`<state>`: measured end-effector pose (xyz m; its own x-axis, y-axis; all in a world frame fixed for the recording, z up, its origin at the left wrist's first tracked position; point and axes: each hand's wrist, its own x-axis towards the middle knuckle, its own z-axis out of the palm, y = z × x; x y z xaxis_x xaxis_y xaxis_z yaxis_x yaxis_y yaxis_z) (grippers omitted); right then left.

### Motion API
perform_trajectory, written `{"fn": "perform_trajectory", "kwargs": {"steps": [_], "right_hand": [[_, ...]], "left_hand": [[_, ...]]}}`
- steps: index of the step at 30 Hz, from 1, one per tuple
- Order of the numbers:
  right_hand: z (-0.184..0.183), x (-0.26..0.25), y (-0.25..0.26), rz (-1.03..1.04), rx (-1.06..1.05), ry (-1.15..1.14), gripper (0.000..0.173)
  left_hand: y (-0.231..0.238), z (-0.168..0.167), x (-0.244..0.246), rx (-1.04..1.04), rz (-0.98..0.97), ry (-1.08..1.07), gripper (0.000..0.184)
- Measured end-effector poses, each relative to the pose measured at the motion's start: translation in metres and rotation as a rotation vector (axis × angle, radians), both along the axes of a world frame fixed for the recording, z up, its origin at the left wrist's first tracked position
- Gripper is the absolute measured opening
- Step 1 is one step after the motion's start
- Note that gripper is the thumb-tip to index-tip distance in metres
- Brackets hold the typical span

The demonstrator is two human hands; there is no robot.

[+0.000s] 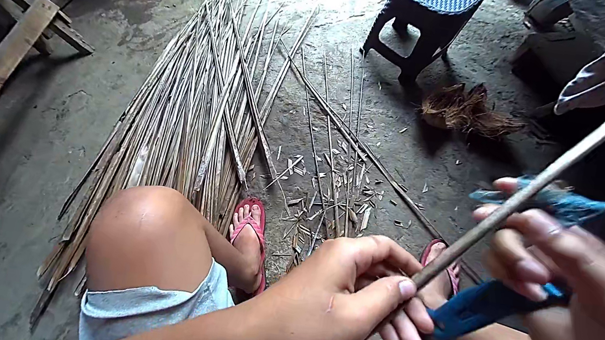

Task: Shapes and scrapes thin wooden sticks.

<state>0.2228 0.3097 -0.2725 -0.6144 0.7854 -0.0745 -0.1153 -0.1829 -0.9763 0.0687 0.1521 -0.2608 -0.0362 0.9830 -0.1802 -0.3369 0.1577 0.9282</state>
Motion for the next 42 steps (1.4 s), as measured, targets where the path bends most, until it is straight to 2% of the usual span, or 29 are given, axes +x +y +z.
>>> {"fn": "perform_trajectory", "kwargs": {"steps": [2,5,9,12,14,17,19,22,24,28,32,36,39,42], "right_hand": [[0.001,-0.004,-0.019,0.068,-0.014,-0.013,0.024],[0.005,-0.007,-0.028,0.023,-0.021,-0.022,0.021],[0.004,-0.002,0.007,-0.101,0.125,-0.009,0.025],[0.004,0.002,0.036,-0.2,0.119,0.008,0.022],[0.005,0.0,0.039,-0.225,0.075,0.005,0.021],[0.006,-0.007,0.02,-0.138,0.011,-0.084,0.028],[0.003,-0.01,0.003,-0.025,0.003,-0.101,0.026],[-0.002,-0.013,-0.017,0.04,-0.036,-0.043,0.016],[-0.004,-0.014,-0.022,0.053,-0.064,-0.028,0.015],[-0.002,-0.013,-0.011,-0.034,-0.018,-0.039,0.02],[0.001,0.0,0.034,-0.175,0.022,-0.025,0.028],[0.0,0.014,0.07,-0.381,0.002,0.012,0.022],[0.006,0.015,0.07,-0.431,0.028,0.051,0.021],[0.003,0.009,0.047,-0.323,0.002,-0.11,0.031]], "left_hand": [[0.001,-0.001,0.003,0.008,0.039,0.048,0.019],[0.001,-0.003,0.005,0.012,0.038,0.101,0.017],[-0.004,-0.005,-0.004,-0.009,-0.123,0.216,0.019],[-0.007,-0.005,-0.007,-0.029,-0.221,0.148,0.02],[-0.006,-0.007,-0.007,-0.035,-0.213,0.043,0.02],[-0.006,-0.007,-0.005,-0.089,-0.153,-0.11,0.02],[-0.005,-0.005,-0.004,-0.118,-0.114,-0.148,0.019],[-0.004,-0.005,-0.001,-0.102,-0.063,-0.099,0.017],[-0.005,-0.006,0.002,-0.042,-0.036,0.006,0.019],[-0.007,-0.006,-0.002,-0.052,-0.118,0.098,0.024],[-0.018,-0.01,-0.009,-0.078,-0.279,0.004,0.021],[-0.027,-0.018,-0.011,-0.003,-0.347,-0.032,0.021],[-0.033,-0.021,-0.011,-0.045,-0.314,-0.065,0.018],[-0.035,-0.021,-0.006,-0.113,-0.146,-0.14,0.016]]}}
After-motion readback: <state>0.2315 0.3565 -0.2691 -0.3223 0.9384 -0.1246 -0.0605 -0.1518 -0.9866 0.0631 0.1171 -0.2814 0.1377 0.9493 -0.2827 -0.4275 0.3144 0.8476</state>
